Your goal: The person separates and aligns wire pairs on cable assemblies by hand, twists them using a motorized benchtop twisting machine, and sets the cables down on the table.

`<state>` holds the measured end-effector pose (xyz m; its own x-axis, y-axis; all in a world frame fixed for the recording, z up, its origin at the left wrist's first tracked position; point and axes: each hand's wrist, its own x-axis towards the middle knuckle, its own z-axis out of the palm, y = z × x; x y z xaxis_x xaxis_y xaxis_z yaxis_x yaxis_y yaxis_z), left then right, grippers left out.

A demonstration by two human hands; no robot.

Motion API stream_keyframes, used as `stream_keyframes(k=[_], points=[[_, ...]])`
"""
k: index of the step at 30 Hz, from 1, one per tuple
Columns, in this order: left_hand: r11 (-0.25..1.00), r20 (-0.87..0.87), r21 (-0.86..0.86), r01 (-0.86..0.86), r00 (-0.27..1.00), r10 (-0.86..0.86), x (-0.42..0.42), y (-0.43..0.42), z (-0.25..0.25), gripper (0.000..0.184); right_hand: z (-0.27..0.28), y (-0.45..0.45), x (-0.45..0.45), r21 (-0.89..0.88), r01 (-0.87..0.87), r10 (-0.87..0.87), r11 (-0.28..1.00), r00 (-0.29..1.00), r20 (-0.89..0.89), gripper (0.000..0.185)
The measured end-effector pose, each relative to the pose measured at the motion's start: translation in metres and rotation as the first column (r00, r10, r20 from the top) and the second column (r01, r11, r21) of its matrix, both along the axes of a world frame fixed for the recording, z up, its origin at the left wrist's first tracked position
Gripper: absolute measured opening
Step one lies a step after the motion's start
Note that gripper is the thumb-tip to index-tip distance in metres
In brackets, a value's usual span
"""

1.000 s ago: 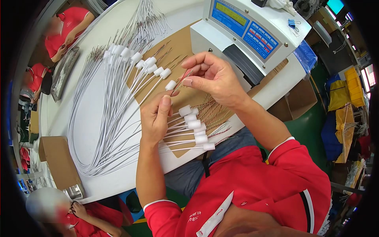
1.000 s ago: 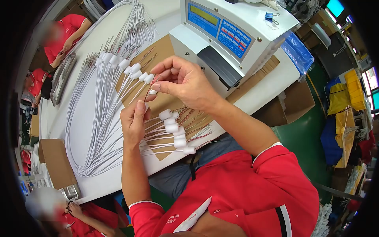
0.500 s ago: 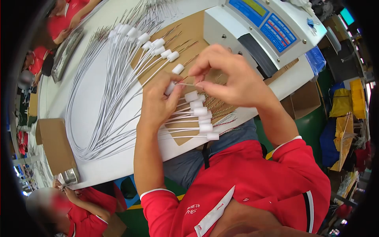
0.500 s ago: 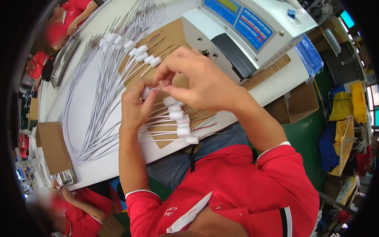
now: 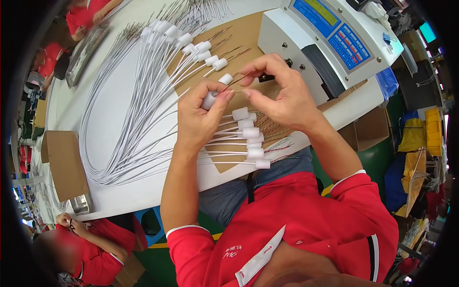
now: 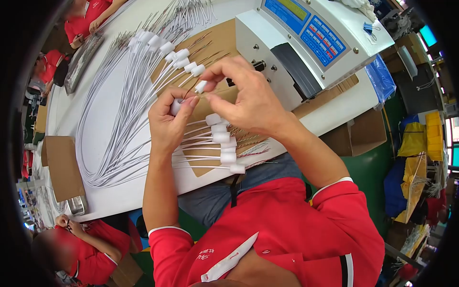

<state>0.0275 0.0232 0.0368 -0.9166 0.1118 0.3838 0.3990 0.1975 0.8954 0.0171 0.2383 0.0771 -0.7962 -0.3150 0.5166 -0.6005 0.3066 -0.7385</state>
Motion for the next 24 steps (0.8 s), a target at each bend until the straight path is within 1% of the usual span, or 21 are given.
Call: stream_keyframes(k=[1,2,4,5,7,11,14,17,19,22,23,24], points=[[1.000,-0.028,0.008,-0.006,1.000,0.006,0.000,0.003,-0.002,0.011,0.000,-0.004,0.000,0.004,-0.018,0.018,1.000,0.999,-0.031,0.029],[1.000,-0.058,0.016,-0.011,0.998,0.012,0.000,0.005,-0.002,0.010,0.001,-0.009,0.001,-0.031,-0.028,0.029,0.999,0.999,0.030,0.029],[0.997,-0.094,-0.064,-0.046,0.995,0.040,0.001,0.005,-0.001,0.008,0.003,-0.020,0.006,-0.105,-0.040,0.055,0.994,0.988,0.147,0.030],[0.993,-0.114,-0.103,-0.065,0.992,0.053,0.001,0.005,0.000,0.008,0.002,-0.024,0.005,-0.092,-0.038,0.049,0.995,0.992,0.116,0.031],[0.990,-0.163,-0.111,-0.089,0.984,0.070,0.000,0.008,-0.005,0.008,-0.001,-0.030,0.003,-0.066,-0.036,0.039,0.997,0.998,0.054,0.031],[0.982,-0.205,-0.132,-0.138,0.973,0.109,0.000,0.013,-0.005,0.009,0.000,-0.036,0.007,-0.068,-0.005,0.012,0.998,0.995,0.094,0.030],[0.943,-0.287,-0.262,-0.205,0.950,0.127,0.001,0.011,-0.005,0.008,0.002,-0.034,0.007,-0.103,0.038,-0.025,0.994,0.992,0.126,0.032],[0.941,-0.367,-0.252,-0.225,0.922,0.123,0.000,0.012,0.001,0.008,0.006,-0.026,0.004,-0.173,0.101,-0.070,0.980,0.982,0.177,0.037],[0.951,-0.338,-0.214,-0.221,0.931,0.141,0.001,0.013,0.002,0.005,0.007,-0.014,-0.002,-0.231,0.123,-0.073,0.965,0.975,0.210,0.043],[0.966,-0.275,-0.160,-0.204,0.949,0.155,0.004,0.010,0.008,0.005,0.008,0.002,-0.010,-0.220,0.075,-0.070,0.973,0.997,0.029,0.047],[0.970,-0.251,-0.143,-0.196,0.955,0.156,0.004,0.008,0.010,0.006,0.009,0.000,-0.012,-0.178,0.081,-0.104,0.981,0.987,-0.122,0.038],[0.983,-0.189,-0.081,-0.166,0.971,0.148,0.005,0.005,0.009,0.008,0.011,0.002,-0.010,-0.073,0.050,-0.061,0.996,0.988,-0.145,0.037]])
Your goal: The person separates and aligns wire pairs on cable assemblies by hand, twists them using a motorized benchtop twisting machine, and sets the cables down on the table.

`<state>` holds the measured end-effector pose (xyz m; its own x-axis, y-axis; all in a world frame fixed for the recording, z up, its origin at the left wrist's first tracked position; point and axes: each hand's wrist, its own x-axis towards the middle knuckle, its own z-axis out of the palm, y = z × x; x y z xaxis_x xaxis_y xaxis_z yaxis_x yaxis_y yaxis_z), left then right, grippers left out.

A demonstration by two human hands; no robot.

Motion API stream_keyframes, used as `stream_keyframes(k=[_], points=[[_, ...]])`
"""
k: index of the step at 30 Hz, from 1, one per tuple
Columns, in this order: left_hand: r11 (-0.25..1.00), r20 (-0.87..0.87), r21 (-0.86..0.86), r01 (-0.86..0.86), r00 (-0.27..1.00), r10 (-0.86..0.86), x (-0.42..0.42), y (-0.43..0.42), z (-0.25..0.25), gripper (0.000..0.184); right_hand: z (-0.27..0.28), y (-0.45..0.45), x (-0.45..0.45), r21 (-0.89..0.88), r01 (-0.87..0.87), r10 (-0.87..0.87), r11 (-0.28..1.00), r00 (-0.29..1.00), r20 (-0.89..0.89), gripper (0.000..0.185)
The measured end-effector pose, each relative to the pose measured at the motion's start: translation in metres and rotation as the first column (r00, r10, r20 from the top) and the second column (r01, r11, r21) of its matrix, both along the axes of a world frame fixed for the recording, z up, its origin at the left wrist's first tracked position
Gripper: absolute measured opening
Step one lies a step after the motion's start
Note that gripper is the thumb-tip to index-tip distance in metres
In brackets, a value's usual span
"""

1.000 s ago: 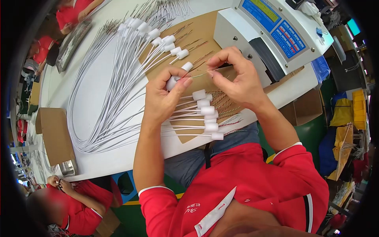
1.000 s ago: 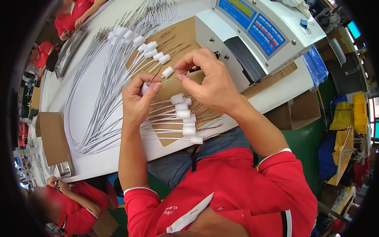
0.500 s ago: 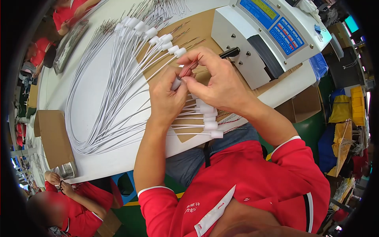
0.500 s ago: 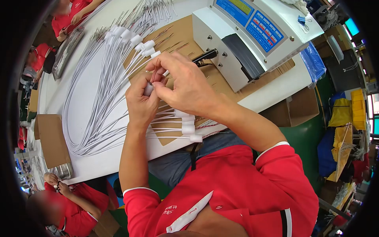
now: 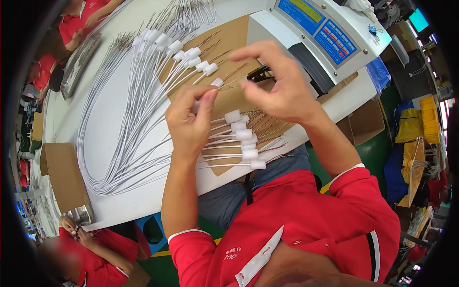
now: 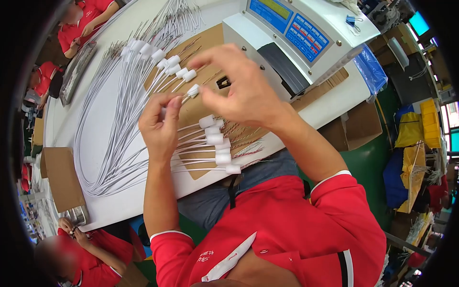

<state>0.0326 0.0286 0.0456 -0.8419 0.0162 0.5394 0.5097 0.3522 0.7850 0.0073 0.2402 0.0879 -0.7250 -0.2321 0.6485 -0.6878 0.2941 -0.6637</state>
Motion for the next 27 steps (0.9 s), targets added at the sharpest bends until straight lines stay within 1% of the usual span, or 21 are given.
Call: stream_keyframes(k=[2,3,6,9,12,15,18,21,24,27], points=[[0.989,0.102,0.144,0.041,0.993,-0.057,-0.001,-0.006,-0.006,0.011,0.002,0.005,0.005,0.211,-0.053,0.059,0.976,0.998,-0.023,0.036],[0.986,0.102,0.149,0.069,0.991,-0.085,-0.003,-0.009,-0.008,0.017,-0.001,0.003,0.008,0.202,-0.065,0.065,0.977,0.998,0.008,0.029],[0.979,0.106,0.162,0.126,0.984,-0.144,-0.005,-0.011,-0.008,0.018,-0.005,0.006,0.006,0.248,-0.075,0.101,0.966,0.990,-0.094,0.022],[0.973,0.125,0.169,0.155,0.976,-0.177,-0.003,-0.012,-0.008,0.019,-0.005,0.009,0.005,0.325,-0.012,0.091,0.946,0.969,-0.229,0.017],[0.988,0.059,0.066,0.142,0.988,-0.146,-0.003,-0.012,-0.009,0.015,-0.008,0.011,0.006,0.330,0.000,0.104,0.944,0.950,-0.295,0.016],[0.986,-0.217,-0.165,0.026,0.974,-0.062,-0.005,-0.003,-0.003,0.011,-0.005,0.013,0.007,0.326,-0.011,0.111,0.945,0.951,-0.290,0.022],[0.973,-0.330,-0.232,-0.016,0.942,-0.064,-0.002,0.003,0.000,0.017,-0.004,0.016,0.006,0.341,0.014,0.089,0.940,0.954,-0.285,0.018],[0.920,-0.455,-0.381,-0.093,0.885,-0.099,0.003,0.001,0.003,0.022,0.002,0.022,0.005,0.367,-0.030,0.124,0.930,0.964,-0.236,0.012],[0.842,-0.565,-0.482,-0.242,0.821,-0.088,0.011,-0.001,0.011,0.025,0.014,0.029,0.005,0.437,-0.106,0.182,0.893,0.974,-0.134,0.013],[0.835,-0.587,-0.489,-0.252,0.803,-0.102,0.002,0.003,0.008,0.026,0.022,0.031,-0.001,0.557,-0.086,0.182,0.826,0.976,-0.119,0.014]])
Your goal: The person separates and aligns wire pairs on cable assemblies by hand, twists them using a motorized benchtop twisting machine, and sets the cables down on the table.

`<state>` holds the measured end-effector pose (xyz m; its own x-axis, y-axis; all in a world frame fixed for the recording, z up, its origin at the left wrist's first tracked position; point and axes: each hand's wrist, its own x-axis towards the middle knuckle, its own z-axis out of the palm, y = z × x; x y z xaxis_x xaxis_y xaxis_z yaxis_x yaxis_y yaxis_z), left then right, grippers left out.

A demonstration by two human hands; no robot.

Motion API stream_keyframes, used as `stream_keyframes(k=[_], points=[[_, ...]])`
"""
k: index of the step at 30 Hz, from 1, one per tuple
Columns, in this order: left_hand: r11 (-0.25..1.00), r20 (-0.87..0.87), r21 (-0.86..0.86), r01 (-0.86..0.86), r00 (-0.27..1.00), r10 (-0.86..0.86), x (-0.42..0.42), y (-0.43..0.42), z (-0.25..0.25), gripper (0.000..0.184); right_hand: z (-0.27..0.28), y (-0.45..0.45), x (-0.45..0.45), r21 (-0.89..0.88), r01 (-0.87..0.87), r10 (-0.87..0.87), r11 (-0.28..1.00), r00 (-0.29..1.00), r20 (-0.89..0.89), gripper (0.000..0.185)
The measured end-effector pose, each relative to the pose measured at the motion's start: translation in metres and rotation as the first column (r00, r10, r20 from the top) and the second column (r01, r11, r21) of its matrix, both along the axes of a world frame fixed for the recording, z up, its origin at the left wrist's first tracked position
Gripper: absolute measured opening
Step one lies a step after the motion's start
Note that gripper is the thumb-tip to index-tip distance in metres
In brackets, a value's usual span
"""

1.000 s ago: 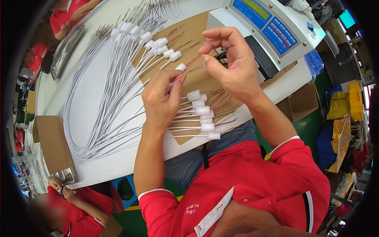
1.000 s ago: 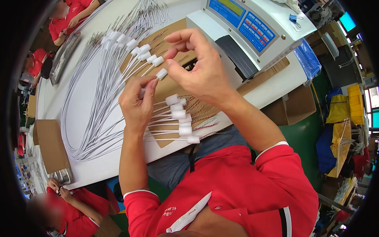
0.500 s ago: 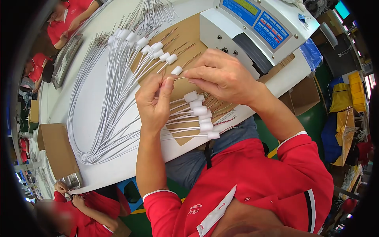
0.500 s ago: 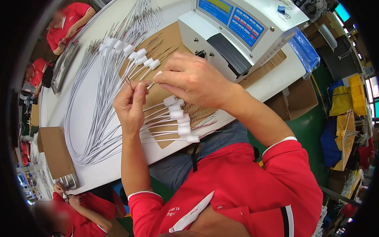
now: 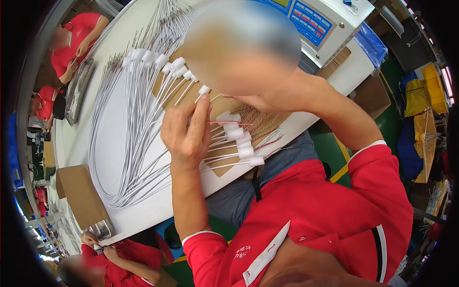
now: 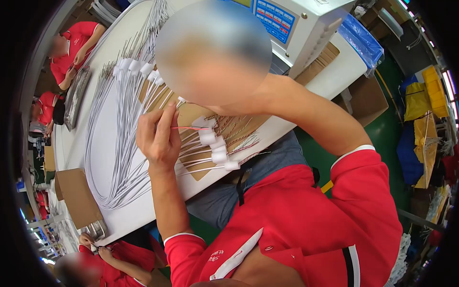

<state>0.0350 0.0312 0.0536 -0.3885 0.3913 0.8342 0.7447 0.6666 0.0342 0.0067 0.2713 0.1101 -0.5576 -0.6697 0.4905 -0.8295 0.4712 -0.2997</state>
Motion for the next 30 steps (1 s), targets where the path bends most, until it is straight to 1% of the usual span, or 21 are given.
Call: stream_keyframes(k=[3,6,9,12,15,18,21,24,25,27,30], points=[[0.991,0.207,0.129,0.032,0.977,-0.058,-0.006,0.009,-0.017,0.026,-0.004,0.004,-0.012,0.143,0.022,-0.024,0.990,1.000,0.012,0.015],[0.986,0.300,0.161,0.031,0.951,-0.079,-0.007,0.017,-0.020,0.024,-0.008,0.006,-0.018,0.207,0.016,-0.045,0.978,0.989,0.137,0.013],[0.975,0.360,0.216,0.054,0.924,-0.131,-0.007,0.023,-0.025,0.021,0.007,0.005,-0.016,0.337,0.035,-0.129,0.941,0.957,0.259,0.014],[0.957,0.402,0.284,0.063,0.898,-0.178,-0.010,0.028,-0.028,0.017,0.007,0.007,-0.019,0.395,0.066,-0.157,0.916,0.966,0.203,0.018],[0.946,0.452,0.323,0.019,0.875,-0.172,-0.014,0.030,-0.029,0.013,0.004,0.014,-0.019,0.454,0.185,-0.145,0.872,0.982,-0.121,0.019],[0.936,0.519,0.348,-0.043,0.841,-0.154,-0.014,0.031,-0.028,0.009,0.009,0.019,-0.024,0.553,0.281,-0.166,0.784,0.954,-0.248,0.020],[0.918,0.534,0.394,-0.055,0.826,-0.180,-0.016,0.031,-0.032,0.008,0.002,0.027,-0.033,0.568,0.308,-0.130,0.763,0.934,-0.332,0.014],[0.922,0.558,0.380,-0.080,0.814,-0.160,-0.016,0.029,-0.032,0.007,-0.002,0.021,-0.038,0.614,0.275,-0.090,0.739,0.945,-0.315,0.007],[0.922,0.562,0.378,-0.082,0.812,-0.158,-0.015,0.029,-0.032,0.007,-0.004,0.021,-0.038,0.602,0.273,-0.081,0.751,0.942,-0.326,0.005],[0.922,0.566,0.377,-0.088,0.810,-0.154,-0.014,0.029,-0.032,0.007,-0.006,0.021,-0.041,0.578,0.269,-0.060,0.770,0.934,-0.353,0.005],[0.916,0.598,0.382,-0.120,0.788,-0.146,-0.014,0.030,-0.032,0.007,-0.004,0.022,-0.039,0.585,0.268,-0.049,0.765,0.931,-0.363,0.005]])
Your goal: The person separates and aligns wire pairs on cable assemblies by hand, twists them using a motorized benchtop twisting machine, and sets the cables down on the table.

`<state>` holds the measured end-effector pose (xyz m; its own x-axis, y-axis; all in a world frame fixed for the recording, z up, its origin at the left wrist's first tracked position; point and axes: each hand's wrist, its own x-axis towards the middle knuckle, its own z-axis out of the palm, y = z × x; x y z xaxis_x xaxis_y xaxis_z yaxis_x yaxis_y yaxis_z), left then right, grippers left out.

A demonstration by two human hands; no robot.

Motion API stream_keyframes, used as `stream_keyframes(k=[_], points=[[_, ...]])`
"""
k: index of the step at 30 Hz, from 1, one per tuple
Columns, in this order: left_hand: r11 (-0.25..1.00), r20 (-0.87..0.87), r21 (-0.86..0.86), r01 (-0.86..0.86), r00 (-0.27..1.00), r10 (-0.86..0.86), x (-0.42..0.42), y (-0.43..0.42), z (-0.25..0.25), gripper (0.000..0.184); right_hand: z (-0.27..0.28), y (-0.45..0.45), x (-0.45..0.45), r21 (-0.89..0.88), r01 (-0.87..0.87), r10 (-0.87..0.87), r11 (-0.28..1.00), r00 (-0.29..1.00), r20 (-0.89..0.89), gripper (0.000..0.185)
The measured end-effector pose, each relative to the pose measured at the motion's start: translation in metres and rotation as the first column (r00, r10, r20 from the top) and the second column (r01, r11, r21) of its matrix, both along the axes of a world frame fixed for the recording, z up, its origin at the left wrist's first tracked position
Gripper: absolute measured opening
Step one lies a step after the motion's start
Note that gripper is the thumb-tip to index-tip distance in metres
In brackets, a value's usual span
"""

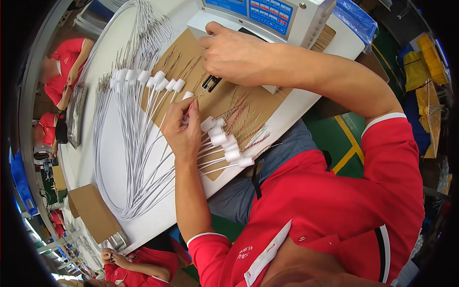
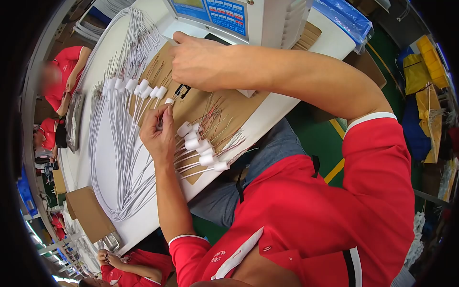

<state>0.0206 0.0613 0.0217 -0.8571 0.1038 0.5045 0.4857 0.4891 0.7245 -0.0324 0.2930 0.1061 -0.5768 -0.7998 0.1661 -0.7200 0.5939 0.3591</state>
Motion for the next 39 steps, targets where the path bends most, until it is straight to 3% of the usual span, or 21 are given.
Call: stream_keyframes(k=[14,21,24,27,39], points=[[1.000,0.032,0.028,0.003,0.999,-0.004,-0.006,0.003,-0.008,0.008,-0.003,0.000,0.001,-0.038,0.020,-0.019,0.999,0.999,0.034,0.006],[0.999,-0.030,-0.034,0.015,0.999,-0.016,-0.007,0.000,-0.003,0.009,0.005,-0.003,0.005,-0.092,0.075,-0.068,0.993,0.995,0.072,0.017],[0.999,-0.011,-0.030,0.010,1.000,-0.011,-0.006,-0.001,0.000,0.009,-0.002,-0.004,0.005,-0.263,0.042,-0.073,0.964,0.991,-0.109,0.020],[0.999,-0.038,-0.048,0.019,0.999,-0.020,-0.006,-0.002,-0.001,0.009,-0.004,-0.002,0.002,-0.281,-0.041,-0.037,0.959,0.963,-0.267,0.020],[0.998,0.005,-0.054,0.025,1.000,-0.025,-0.007,0.000,0.000,0.008,-0.007,-0.003,0.000,-0.348,-0.070,-0.032,0.935,0.960,-0.278,0.016]])
